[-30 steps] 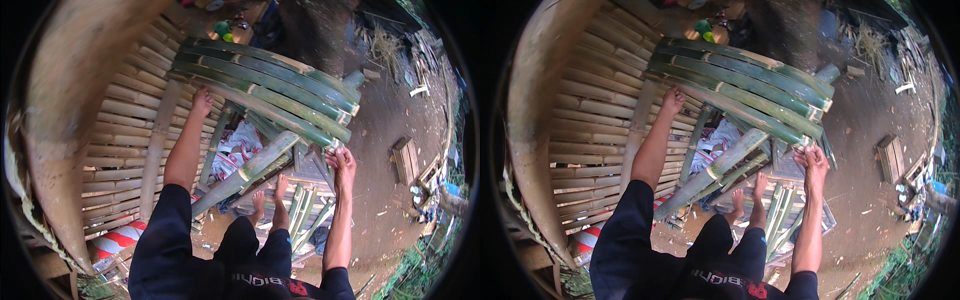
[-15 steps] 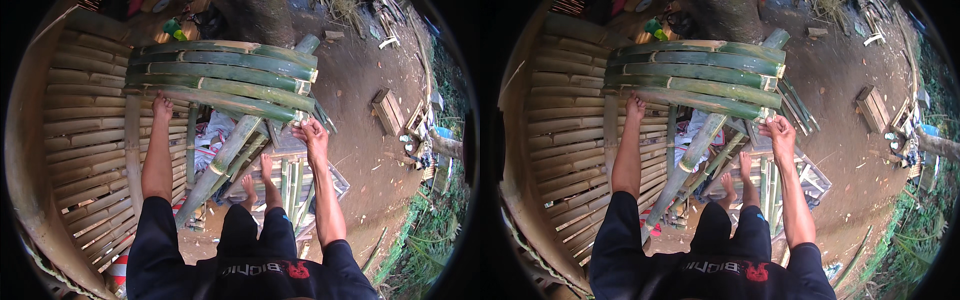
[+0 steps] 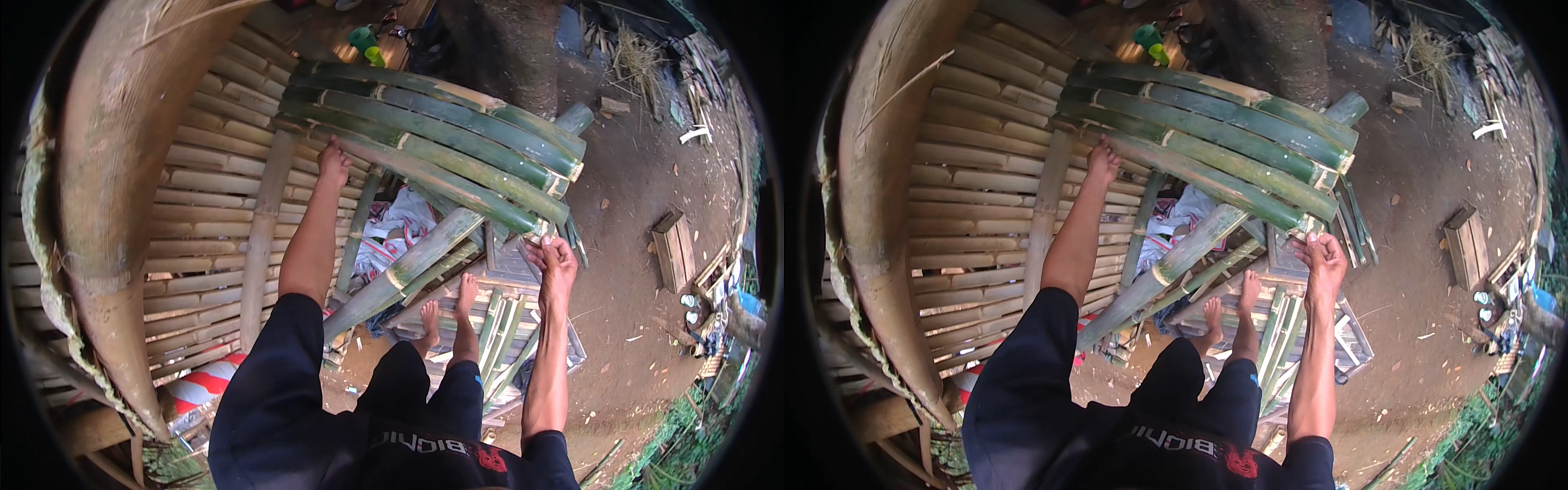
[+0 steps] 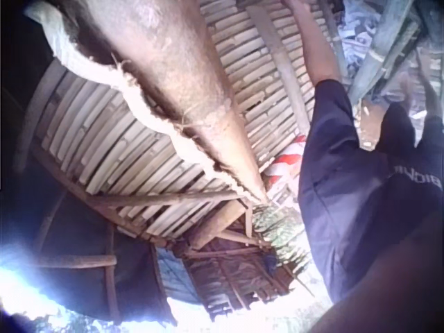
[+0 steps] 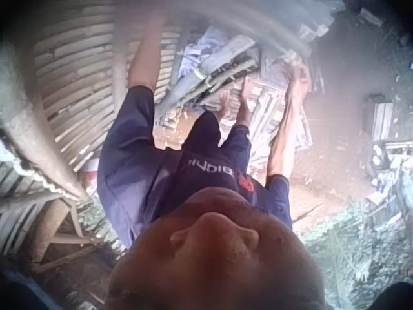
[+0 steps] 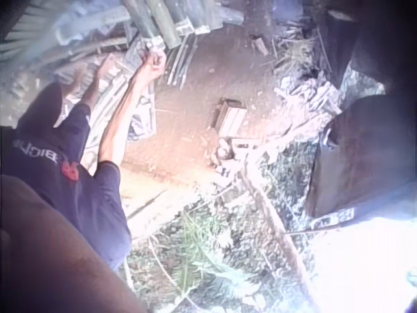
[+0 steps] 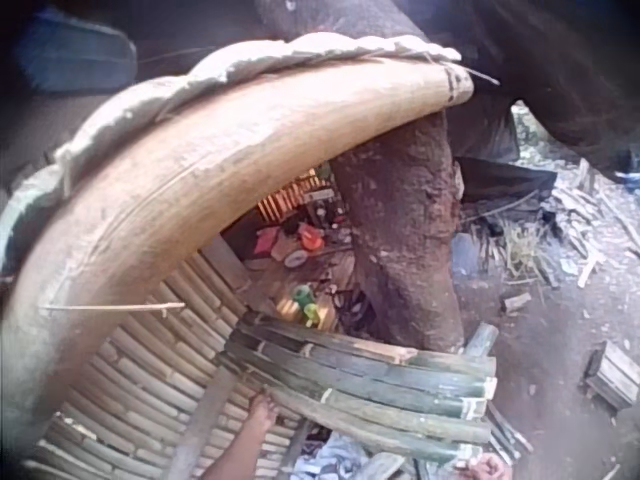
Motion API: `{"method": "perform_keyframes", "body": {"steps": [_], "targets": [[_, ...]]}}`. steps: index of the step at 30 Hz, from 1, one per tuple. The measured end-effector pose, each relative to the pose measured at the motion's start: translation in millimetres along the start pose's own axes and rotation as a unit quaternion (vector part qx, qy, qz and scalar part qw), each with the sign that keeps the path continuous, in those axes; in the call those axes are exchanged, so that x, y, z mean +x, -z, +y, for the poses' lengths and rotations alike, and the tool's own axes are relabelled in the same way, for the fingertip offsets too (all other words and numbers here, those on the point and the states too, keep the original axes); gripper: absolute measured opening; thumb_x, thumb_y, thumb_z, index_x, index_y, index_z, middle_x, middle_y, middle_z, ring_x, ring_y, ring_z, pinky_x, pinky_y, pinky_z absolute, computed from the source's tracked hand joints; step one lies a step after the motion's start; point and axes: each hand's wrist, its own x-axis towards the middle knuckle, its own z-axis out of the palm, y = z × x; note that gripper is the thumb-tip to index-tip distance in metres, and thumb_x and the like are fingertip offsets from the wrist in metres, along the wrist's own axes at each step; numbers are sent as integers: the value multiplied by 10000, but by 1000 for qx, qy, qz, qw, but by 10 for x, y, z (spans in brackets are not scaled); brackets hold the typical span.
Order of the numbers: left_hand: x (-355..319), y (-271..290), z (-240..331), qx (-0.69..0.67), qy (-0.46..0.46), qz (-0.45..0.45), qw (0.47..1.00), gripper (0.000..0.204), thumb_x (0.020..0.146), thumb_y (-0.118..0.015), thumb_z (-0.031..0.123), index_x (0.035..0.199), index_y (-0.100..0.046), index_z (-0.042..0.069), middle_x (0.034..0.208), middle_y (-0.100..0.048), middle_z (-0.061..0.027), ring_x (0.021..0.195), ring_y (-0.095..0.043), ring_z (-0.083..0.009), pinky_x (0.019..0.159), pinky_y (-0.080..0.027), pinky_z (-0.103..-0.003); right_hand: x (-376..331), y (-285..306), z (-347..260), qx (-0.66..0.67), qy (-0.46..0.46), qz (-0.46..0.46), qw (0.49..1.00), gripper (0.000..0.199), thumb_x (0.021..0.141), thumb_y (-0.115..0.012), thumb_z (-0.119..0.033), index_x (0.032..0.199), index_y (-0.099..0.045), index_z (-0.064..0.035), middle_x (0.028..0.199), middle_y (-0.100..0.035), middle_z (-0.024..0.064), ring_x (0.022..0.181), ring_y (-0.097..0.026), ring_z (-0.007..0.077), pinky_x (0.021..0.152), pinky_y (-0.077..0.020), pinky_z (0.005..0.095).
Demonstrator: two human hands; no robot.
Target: The person uses a machete to cut and shape bamboo poles while standing on a partially constructed bamboo framework. They repeatedly position the bamboo, strike it with the machete, and adjust the pieces to fit the structure.
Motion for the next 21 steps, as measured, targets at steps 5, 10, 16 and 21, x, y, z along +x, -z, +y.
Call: {"method": "perform_keyframes", "body": {"steps": [5,10,16,21], "targets": [[-40,47,-16,-5,10,18,1000,233,962,-612,335,852,-510,157,619,-274,39,482,-286,-82,418,-258,-249,7,1,-15,-25,-3,-18,1000,119,939,-636,-160,931,-568,-62,913,-669,78,839,-701,200,672,-556,272],[-88,-15,-67,11,13,-14,1000,255,968,-597,353,840,-490,160,626,-287,33,482,-282,-96,420,-256,-267,37,46,-56,-16,-20,-22,999,124,931,-655,-167,913,-580,-69,854,-652,38,802,-700,182,636,-542,253],[-132,-12,67,49,28,12,998,223,973,-589,355,905,-525,153,667,-331,31,486,-257,-106,440,-261,-264,51,94,0,-24,-8,-44,999,147,938,-650,-193,940,-571,-69,870,-655,38,796,-696,177,657,-542,274],[-356,66,256,168,94,27,981,242,996,-545,338,934,-541,104,695,-367,23,509,-283,-99,461,-297,-260,-22,32,-52,-24,-18,-37,999,252,947,-637,-265,1052,-570,-46,989,-653,79,868,-687,181,692,-548,281]]}}
